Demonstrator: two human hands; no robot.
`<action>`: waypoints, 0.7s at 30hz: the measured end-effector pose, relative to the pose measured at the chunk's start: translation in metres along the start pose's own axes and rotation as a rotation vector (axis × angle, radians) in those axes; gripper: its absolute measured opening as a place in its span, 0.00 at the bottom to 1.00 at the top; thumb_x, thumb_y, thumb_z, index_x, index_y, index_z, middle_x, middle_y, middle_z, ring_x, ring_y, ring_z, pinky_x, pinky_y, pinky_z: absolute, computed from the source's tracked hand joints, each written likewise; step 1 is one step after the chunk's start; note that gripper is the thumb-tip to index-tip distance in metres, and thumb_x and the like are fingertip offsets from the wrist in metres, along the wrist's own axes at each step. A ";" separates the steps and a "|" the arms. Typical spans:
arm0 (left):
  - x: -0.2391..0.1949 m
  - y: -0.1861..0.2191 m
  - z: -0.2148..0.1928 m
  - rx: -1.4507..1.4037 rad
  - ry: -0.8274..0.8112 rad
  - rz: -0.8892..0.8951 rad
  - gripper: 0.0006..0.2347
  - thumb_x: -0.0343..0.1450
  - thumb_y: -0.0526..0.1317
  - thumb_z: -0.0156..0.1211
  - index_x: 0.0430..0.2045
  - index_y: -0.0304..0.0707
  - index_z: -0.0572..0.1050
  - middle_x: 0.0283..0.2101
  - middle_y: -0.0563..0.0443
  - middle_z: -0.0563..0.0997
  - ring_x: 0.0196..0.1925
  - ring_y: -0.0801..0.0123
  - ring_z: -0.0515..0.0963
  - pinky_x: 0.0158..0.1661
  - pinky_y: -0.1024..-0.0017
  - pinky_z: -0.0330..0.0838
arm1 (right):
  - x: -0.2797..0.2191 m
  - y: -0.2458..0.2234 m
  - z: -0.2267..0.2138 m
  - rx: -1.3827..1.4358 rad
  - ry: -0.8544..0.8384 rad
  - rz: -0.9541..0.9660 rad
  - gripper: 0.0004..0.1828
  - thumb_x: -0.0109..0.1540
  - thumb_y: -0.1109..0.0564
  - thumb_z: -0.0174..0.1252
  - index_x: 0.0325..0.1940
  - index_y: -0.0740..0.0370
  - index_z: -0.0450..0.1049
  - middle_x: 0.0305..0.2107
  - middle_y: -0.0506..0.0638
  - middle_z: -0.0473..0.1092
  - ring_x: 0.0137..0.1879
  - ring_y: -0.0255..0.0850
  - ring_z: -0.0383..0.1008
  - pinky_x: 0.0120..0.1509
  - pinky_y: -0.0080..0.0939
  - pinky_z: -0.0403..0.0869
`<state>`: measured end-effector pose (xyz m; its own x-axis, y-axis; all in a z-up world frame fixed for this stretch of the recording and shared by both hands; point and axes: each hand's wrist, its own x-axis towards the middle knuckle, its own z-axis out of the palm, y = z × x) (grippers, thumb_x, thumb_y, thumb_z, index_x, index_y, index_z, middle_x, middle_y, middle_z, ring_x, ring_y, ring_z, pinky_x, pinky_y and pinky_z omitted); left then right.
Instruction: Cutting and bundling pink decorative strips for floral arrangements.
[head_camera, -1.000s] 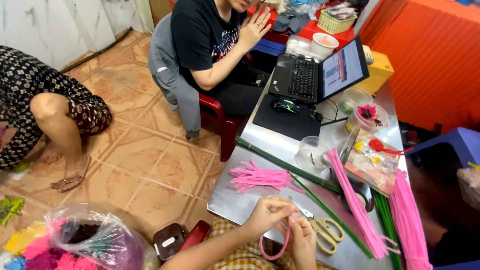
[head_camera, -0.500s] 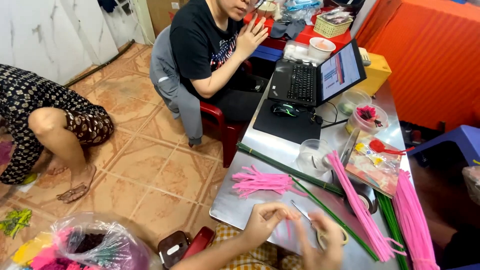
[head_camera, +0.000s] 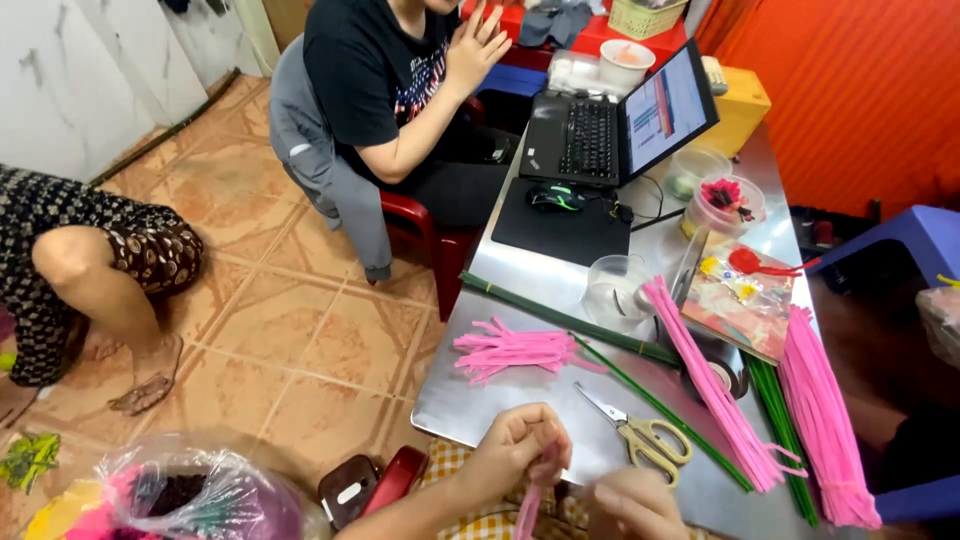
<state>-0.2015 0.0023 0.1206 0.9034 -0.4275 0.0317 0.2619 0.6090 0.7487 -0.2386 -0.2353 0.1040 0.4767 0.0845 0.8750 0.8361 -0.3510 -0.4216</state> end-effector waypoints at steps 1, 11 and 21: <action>0.001 0.002 -0.003 0.003 -0.004 0.005 0.14 0.94 0.43 0.66 0.45 0.30 0.79 0.39 0.38 0.89 0.26 0.74 0.72 0.31 0.72 0.73 | 0.025 -0.019 0.016 0.000 0.003 -0.007 0.09 0.78 0.51 0.69 0.60 0.53 0.87 0.48 0.46 0.91 0.47 0.37 0.94 0.58 0.38 0.86; -0.035 0.057 0.013 0.416 0.007 0.062 0.19 0.93 0.46 0.61 0.80 0.41 0.78 0.39 0.48 0.87 0.31 0.76 0.70 0.38 0.75 0.66 | 0.029 0.008 0.001 -0.672 -0.297 0.564 0.69 0.54 0.70 0.55 1.01 0.30 0.66 0.72 0.39 0.80 0.63 0.37 0.85 0.57 0.39 0.83; -0.071 0.197 0.140 0.603 -0.379 -0.225 0.17 0.99 0.53 0.49 0.62 0.42 0.81 0.56 0.59 0.82 0.56 0.81 0.76 0.54 0.78 0.69 | 0.175 -0.173 0.088 -0.663 0.247 -0.024 0.43 0.75 0.84 0.49 0.83 0.48 0.83 0.24 0.42 0.53 0.29 0.38 0.43 0.39 0.45 0.51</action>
<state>-0.2621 0.0591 0.3587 0.6422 -0.7662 -0.0211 0.0966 0.0536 0.9939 -0.2759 -0.0772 0.3093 0.3190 -0.0877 0.9437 0.4667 -0.8520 -0.2370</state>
